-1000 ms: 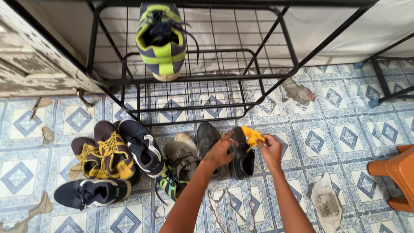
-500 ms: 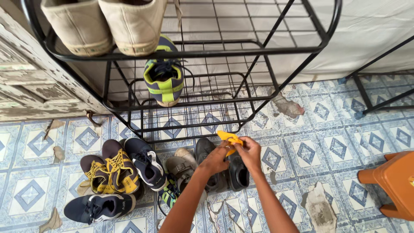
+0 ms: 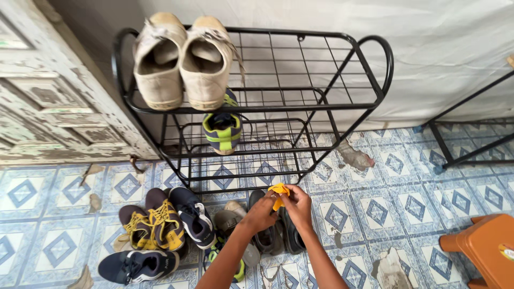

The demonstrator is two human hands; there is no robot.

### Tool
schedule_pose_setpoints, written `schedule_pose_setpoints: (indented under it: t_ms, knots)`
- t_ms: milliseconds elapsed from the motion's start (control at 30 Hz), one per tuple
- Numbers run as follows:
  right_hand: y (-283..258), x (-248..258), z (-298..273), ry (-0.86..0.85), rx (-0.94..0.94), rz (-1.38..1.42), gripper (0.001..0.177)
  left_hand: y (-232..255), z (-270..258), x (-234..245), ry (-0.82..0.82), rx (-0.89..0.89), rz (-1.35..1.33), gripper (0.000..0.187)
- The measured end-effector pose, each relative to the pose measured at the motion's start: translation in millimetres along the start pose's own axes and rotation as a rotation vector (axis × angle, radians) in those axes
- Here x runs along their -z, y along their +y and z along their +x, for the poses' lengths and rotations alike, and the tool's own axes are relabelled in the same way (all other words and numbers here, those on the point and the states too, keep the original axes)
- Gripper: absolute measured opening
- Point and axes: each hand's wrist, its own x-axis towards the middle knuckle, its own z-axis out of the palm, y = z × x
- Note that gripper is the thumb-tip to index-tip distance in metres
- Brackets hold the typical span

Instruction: The person arranges multiple pairs of shoes on a two-tier wire shoe rack and the floor, then wipes the rack with a yellow cloth. Shoes include sneakers, sandals, and casual shoes in various colors.

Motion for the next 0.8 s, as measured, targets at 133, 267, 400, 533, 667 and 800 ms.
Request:
schedule_pose_setpoints:
  t_ms: [133,267,400,533,667,800]
  knots:
    - [-56,-17,-9,-0.041,0.128,-0.098,0.046,42,-6,43,0.025,0.011,-0.01,0.069]
    - [-120,-34,-11,-0.085,0.288,-0.24,0.062,61,-1,72,0.062,0.065,0.039,0.062]
    - [-169,-48,-10,-0.055,0.373,-0.324,0.061,71,0,88,0.25,-0.051,0.073,0.062]
    - [-210,-55,-8,0.044,0.517,-0.454,0.048,104,0,114,0.375,-0.099,0.018,0.055]
    - [-255,-59,-1,0.112,0.632,-0.447,0.041,147,3,147,0.524,-0.197,0.032,0.053]
    - [-303,-62,9,0.116,0.691,-0.43,0.038,187,12,180,0.601,-0.205,0.054,0.049]
